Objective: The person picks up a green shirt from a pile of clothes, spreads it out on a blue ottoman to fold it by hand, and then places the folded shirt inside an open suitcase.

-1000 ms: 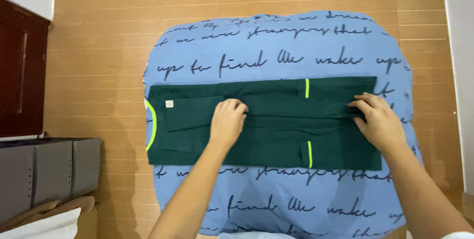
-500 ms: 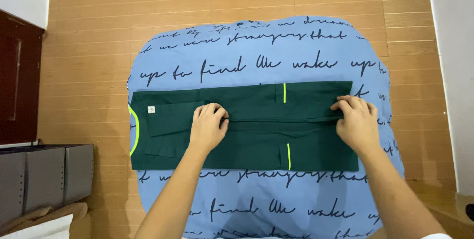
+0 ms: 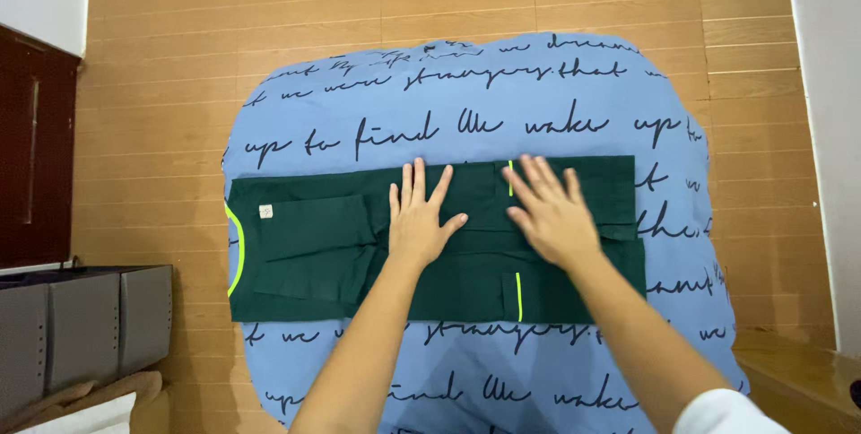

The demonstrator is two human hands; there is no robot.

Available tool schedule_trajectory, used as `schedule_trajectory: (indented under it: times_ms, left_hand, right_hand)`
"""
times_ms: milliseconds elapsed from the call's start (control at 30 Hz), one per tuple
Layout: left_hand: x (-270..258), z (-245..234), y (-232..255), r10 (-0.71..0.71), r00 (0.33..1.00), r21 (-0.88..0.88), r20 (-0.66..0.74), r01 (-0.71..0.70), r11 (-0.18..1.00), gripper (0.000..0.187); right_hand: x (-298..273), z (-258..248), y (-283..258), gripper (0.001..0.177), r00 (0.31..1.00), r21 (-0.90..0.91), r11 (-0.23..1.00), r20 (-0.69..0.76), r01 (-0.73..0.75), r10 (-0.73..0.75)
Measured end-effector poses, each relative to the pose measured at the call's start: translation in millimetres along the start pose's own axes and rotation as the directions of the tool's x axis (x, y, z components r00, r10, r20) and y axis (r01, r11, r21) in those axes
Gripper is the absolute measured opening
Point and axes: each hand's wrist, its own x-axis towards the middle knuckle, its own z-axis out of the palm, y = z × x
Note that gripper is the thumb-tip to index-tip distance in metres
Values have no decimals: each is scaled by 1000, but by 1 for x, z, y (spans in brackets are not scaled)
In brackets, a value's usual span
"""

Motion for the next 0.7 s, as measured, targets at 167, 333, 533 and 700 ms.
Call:
schedule_trajectory:
  times_ms: [167,333,533,700]
  left_hand:
    - [0,5,-11,-9,998,7,59,8,1000,87]
    - [-1,6,-10,-1,999,29,41,0,1000,86]
    - [-7,4,15,-33,999,75,-17,34,997,82]
    - [-18,8,37,62,997,10,-49,-61,998,75]
  right_hand:
    - [-22,-11,72,65,994,-238,965,7,-108,113]
    - [-64,-49,134,40,936,239,961,-285,-141,208]
    - [-102,-59,98,39,939,297,898,-13,-324,343]
    - [-101,-48,91,22,939,261,922,-114,-287,324]
